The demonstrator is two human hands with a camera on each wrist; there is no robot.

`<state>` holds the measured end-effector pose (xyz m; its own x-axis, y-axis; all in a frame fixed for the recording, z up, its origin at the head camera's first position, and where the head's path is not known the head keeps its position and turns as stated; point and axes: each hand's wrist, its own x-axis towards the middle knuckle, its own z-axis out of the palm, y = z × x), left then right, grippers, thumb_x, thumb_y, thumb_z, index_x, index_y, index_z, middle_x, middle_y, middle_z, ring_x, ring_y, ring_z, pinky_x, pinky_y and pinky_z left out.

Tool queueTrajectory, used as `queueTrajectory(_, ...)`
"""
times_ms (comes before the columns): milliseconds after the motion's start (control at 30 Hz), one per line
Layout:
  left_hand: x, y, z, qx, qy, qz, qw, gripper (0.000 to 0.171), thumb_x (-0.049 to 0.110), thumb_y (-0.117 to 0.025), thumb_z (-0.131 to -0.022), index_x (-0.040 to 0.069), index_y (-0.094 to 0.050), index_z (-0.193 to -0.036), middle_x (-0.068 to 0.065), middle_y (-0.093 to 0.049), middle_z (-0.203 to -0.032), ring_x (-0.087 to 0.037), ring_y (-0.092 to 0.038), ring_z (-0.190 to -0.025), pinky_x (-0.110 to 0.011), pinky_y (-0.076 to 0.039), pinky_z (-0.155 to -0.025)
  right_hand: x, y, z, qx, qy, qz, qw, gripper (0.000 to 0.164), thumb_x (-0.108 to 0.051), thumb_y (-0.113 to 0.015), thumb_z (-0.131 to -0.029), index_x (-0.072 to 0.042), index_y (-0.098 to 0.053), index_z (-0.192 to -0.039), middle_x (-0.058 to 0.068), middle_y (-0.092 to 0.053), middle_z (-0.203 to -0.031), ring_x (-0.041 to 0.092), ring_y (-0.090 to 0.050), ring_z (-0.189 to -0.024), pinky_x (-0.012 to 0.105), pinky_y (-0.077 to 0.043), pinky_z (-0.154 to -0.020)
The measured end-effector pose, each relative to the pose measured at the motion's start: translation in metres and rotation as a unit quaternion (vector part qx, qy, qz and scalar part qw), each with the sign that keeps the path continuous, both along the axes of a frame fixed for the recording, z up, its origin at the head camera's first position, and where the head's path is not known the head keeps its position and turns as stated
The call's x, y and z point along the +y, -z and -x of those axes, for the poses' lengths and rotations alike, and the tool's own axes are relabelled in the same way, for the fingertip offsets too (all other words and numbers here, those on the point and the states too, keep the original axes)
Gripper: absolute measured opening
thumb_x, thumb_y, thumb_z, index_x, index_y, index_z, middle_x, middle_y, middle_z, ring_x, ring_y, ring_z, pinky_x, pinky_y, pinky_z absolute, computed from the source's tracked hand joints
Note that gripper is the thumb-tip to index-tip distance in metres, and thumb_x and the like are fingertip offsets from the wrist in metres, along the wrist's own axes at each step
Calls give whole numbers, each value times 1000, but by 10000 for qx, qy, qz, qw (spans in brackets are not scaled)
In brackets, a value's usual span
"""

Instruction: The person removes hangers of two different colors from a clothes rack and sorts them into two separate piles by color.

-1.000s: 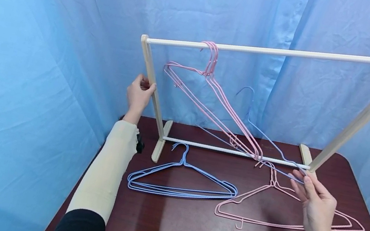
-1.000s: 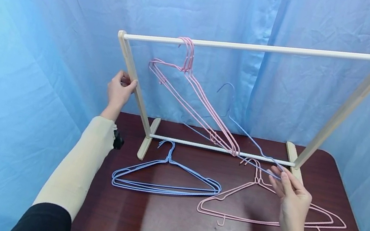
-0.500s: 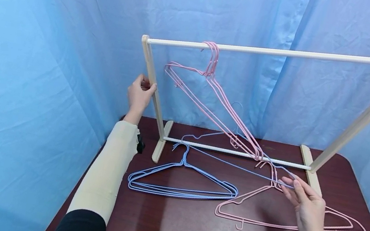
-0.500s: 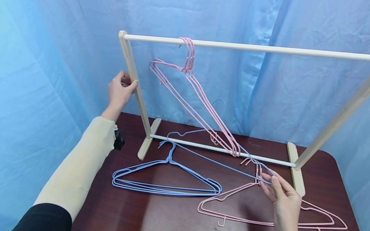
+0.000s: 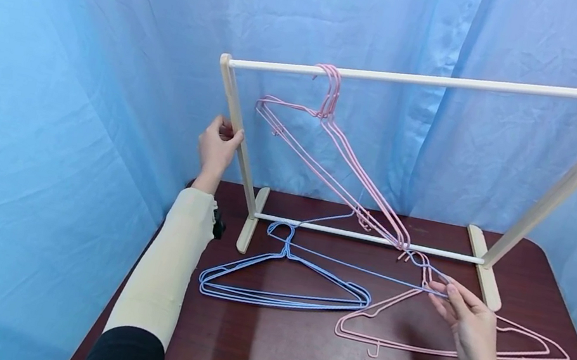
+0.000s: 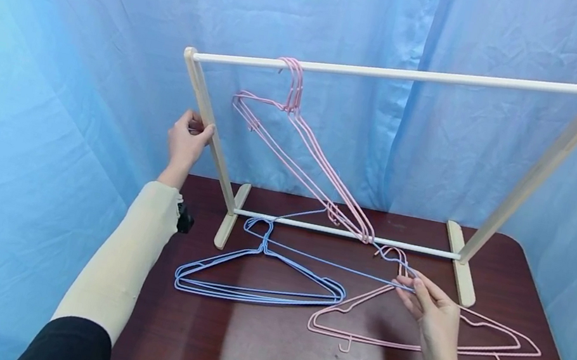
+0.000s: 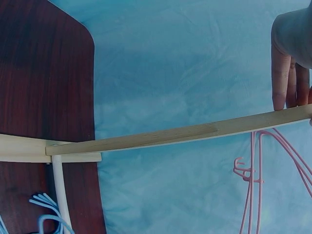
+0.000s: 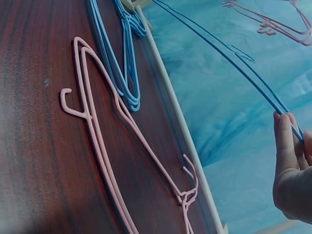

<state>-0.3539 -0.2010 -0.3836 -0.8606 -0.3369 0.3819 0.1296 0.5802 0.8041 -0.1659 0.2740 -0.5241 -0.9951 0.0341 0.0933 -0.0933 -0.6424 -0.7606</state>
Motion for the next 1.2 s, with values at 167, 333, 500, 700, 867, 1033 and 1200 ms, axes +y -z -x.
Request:
queueTrajectory(167, 0, 0, 0, -12, -42, 37, 10000, 23, 26, -65, -94, 5, -58, -97, -17, -70, -100, -32, -70, -93, -43, -54, -75, -1, 4, 0, -57, -163, -43, 9998, 32, 6, -43, -101, 1, -73, -112, 16, -78, -97, 22, -76, -94, 32, -58, -84)
queueTrajectory(333, 0, 0, 1, -17, -60, 40, 10000, 23, 27, -65, -94, 6, -58, -97, -16, -70, -100, -32, -70, -93, -43, -54, -74, -5, 9, 1, -127, -341, -75, 9993, 33, 5, -42, -102, 0, -72, -113, 16, -77, -99, 22, -76, -95, 32, -57, -84)
queueTrajectory(500, 0, 0, 1, -15, -64, 35, 10000, 22, 27, -64, -94, 5, -58, -98, -17, -70, -100, -32, -69, -92, -39, -52, -71, -12, 14, 0, -325, -443, -179, 9983, 32, 3, -44, -102, -4, -73, -112, 15, -78, -99, 20, -76, -96, 31, -58, -84)
queueTrajectory(700, 0, 0, 0, -41, -47, 35, 10000, 22, 27, -63, -95, 5, -59, -99, -17, -69, -100, -31, -69, -91, -37, -51, -69, -21, 19, 0, -423, -547, -163, 9975, 33, 4, -43, -102, -4, -73, -110, 15, -78, -98, 20, -76, -95, 30, -58, -84)
queueTrajectory(867, 0, 0, 1, -63, -16, 4, 10000, 23, 28, -64, -95, 5, -59, -99, -17, -69, -101, -32, -69, -92, -40, -53, -72, -30, 22, 1, -667, -640, -262, 9954, 31, 1, -44, -103, -7, -74, -108, 13, -78, -97, 19, -76, -95, 30, -58, -85)
queueTrajectory(1033, 0, 0, 1, -69, -12, -52, 10000, 23, 27, -64, -94, 5, -58, -99, -17, -69, -101, -31, -69, -92, -42, -54, -73, -41, 27, 2, -968, -713, -513, 9914, 28, -3, -48, -102, -10, -74, -105, 10, -78, -95, 17, -76, -94, 28, -58, -85)
queueTrajectory(1200, -1, 0, 1, -48, -7, -43, 10000, 23, 27, -64, -95, 6, -58, -99, -17, -69, -101, -31, -69, -92, -41, -53, -72, -52, 33, 3, -1173, -790, -777, 9869, 26, -5, -49, -103, -12, -74, -102, 11, -78, -95, 17, -76, -94, 27, -58, -85)
